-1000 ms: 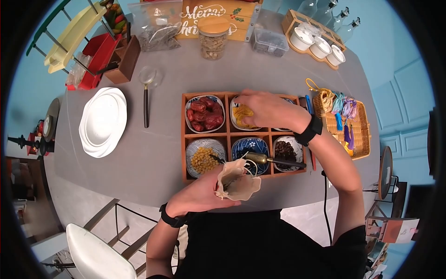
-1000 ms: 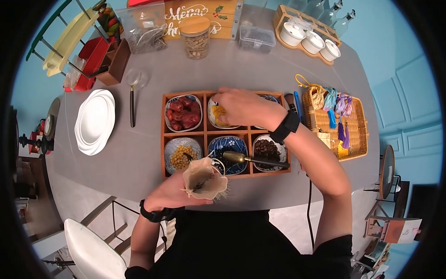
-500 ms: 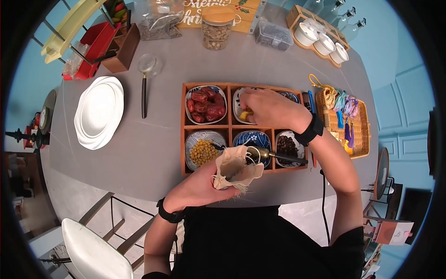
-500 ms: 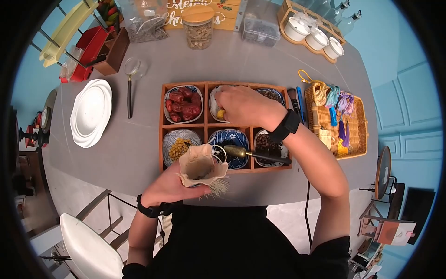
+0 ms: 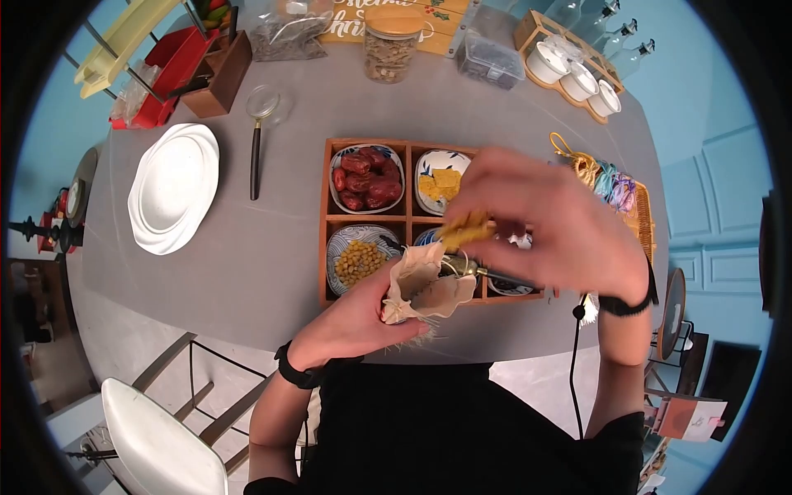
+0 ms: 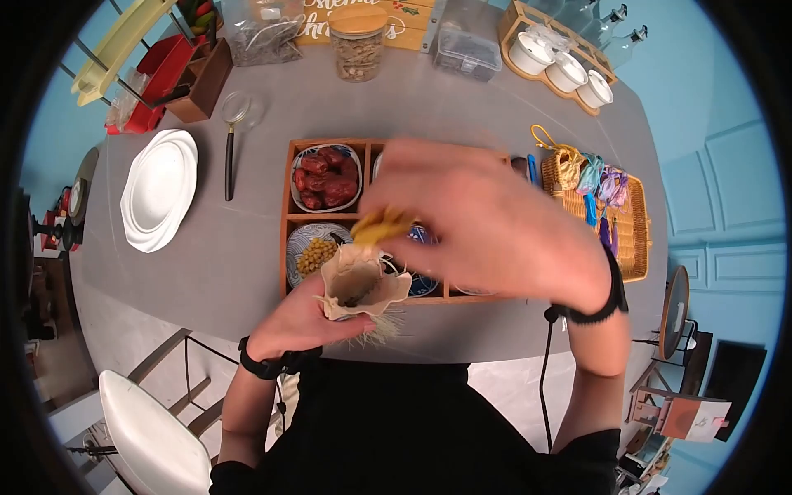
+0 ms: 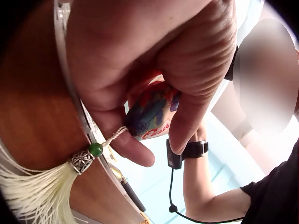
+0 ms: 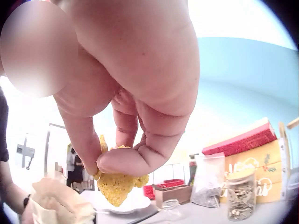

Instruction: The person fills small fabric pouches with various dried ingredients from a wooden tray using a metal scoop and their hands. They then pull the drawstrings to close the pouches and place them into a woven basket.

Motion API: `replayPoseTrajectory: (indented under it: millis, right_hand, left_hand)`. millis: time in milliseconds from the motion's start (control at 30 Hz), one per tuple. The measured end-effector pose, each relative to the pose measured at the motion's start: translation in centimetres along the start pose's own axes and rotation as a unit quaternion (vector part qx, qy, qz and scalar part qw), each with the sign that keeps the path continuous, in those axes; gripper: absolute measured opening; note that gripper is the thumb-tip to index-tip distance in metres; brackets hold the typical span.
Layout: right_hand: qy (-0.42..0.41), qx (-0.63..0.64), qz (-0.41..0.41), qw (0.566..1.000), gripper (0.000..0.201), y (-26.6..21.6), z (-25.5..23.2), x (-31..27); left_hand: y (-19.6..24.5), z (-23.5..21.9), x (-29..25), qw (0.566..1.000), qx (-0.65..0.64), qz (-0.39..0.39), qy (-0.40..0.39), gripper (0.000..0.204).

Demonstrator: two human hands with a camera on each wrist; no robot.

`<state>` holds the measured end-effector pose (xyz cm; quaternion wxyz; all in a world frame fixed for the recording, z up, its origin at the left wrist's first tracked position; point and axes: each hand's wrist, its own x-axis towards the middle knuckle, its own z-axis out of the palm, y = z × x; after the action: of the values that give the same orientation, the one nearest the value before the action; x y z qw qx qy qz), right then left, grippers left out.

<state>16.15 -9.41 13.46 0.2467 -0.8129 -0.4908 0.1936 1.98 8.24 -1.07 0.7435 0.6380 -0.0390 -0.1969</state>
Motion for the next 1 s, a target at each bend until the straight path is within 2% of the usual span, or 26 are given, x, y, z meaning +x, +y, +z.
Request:
replayPoseTrajectory:
  millis: [33, 67, 133, 233, 267, 300, 367, 433, 500, 533, 567, 600, 633, 700, 767, 800, 833, 900, 1000]
  right_hand:
    - [0.0, 0.009, -0.059, 0.998, 0.02, -0.6, 0.4, -0.5]
    - [0.003, 0.008, -0.055, 0.998, 0.02, -1.0, 1.3, -0.8]
    - [-0.043, -0.019, -0.091, 0.995, 0.018, -1.1, 2.9, -1.1]
    - [-0.068, -0.003, -0.068, 0.995, 0.02, -0.7, 2.6, -1.2]
    - [-0.012, 0.059, -0.081, 0.995, 0.018, -0.3, 2.1, -1.1]
    - [-0.013, 0.057, -0.085, 0.995, 0.018, 0.2, 1.5, -1.0]
    - [0.064, 0.059, -0.006, 0.996, 0.023, 1.5, 0.5, -0.9]
    - [0.055, 0.074, 0.109, 0.99, 0.021, 3.4, 0.1, -0.1]
    - [0.054, -0.022, 0.088, 0.994, 0.021, 6.3, 0.9, 0.7]
    - [0.056, -0.023, 0.09, 0.994, 0.021, 8.1, 1.7, 1.2]
    - [0.047, -0.077, 0.054, 0.994, 0.023, 9.9, 2.6, 1.8]
    - [0.037, -0.131, 0.017, 0.991, 0.024, 11.0, 3.3, 2.2]
    - [0.037, -0.131, 0.016, 0.991, 0.024, 11.3, 4.0, 2.5]
    - [-0.03, -0.165, 0.03, 0.985, 0.026, 11.3, 5.1, 3.4]
    - [-0.061, -0.183, 0.039, 0.98, 0.026, 11.2, 5.4, 4.2]
    - [-0.091, -0.203, 0.047, 0.974, 0.026, 11.2, 5.6, 4.5]
    - [-0.093, -0.199, 0.047, 0.974, 0.026, 11.5, 6.1, 4.4]
    - [-0.049, -0.277, 0.006, 0.96, 0.023, 12.3, 7.0, 4.3]
    - [-0.067, -0.283, 0.033, 0.956, 0.021, 12.7, 7.1, 4.5]
  left_hand:
    - [0.0, 0.2, 0.1, 1.0, 0.0, 0.0, -0.003, 0.071]
    - [0.0, 0.3, 0.2, 1.0, -0.012, 0.011, -0.002, 0.069]
    - [0.0, 0.5, 0.4, 0.999, -0.021, 0.024, -0.004, 0.067]
    - [-0.1, 0.8, 0.5, 0.998, 0.044, 0.043, 0.007, 0.062]
    - [-0.7, 0.9, 0.7, 0.999, 0.005, 0.045, 0.008, 0.062]
    - [-1.0, 1.0, 0.7, 0.998, -0.032, 0.047, 0.009, 0.061]
    - [-0.7, 0.9, 0.2, 0.998, -0.035, 0.057, 0.005, 0.06]
    - [-0.6, 0.7, -0.2, 0.997, -0.037, 0.067, -0.004, 0.058]
    - [-0.9, 0.3, -0.3, 0.966, -0.185, 0.179, -0.008, 0.059]
    - [0.4, 0.9, -0.9, 0.98, -0.177, 0.055, 0.07, 0.062]
    - [0.3, 1.0, -0.8, 0.98, -0.177, 0.056, 0.07, 0.062]
    - [0.1, 1.1, -0.7, 0.987, -0.131, 0.086, 0.035, 0.06]
    - [0.0, 1.1, -0.5, 0.99, -0.084, 0.115, -0.001, 0.059]
    - [-0.1, 1.1, -0.4, 0.99, -0.097, 0.102, 0.012, 0.057]
    - [-0.5, 1.4, -0.5, 0.987, -0.135, 0.08, 0.045, 0.054]
    - [-0.6, 1.3, 0.1, 0.977, -0.125, 0.175, 0.006, 0.052]
    - [-1.0, 1.2, -0.1, 0.977, -0.126, 0.171, 0.007, 0.052]
    - [-1.5, 0.9, -0.6, 0.995, -0.057, 0.066, 0.055, 0.054]
    - [-1.4, 0.9, -1.1, 0.996, -0.041, 0.055, 0.052, 0.058]
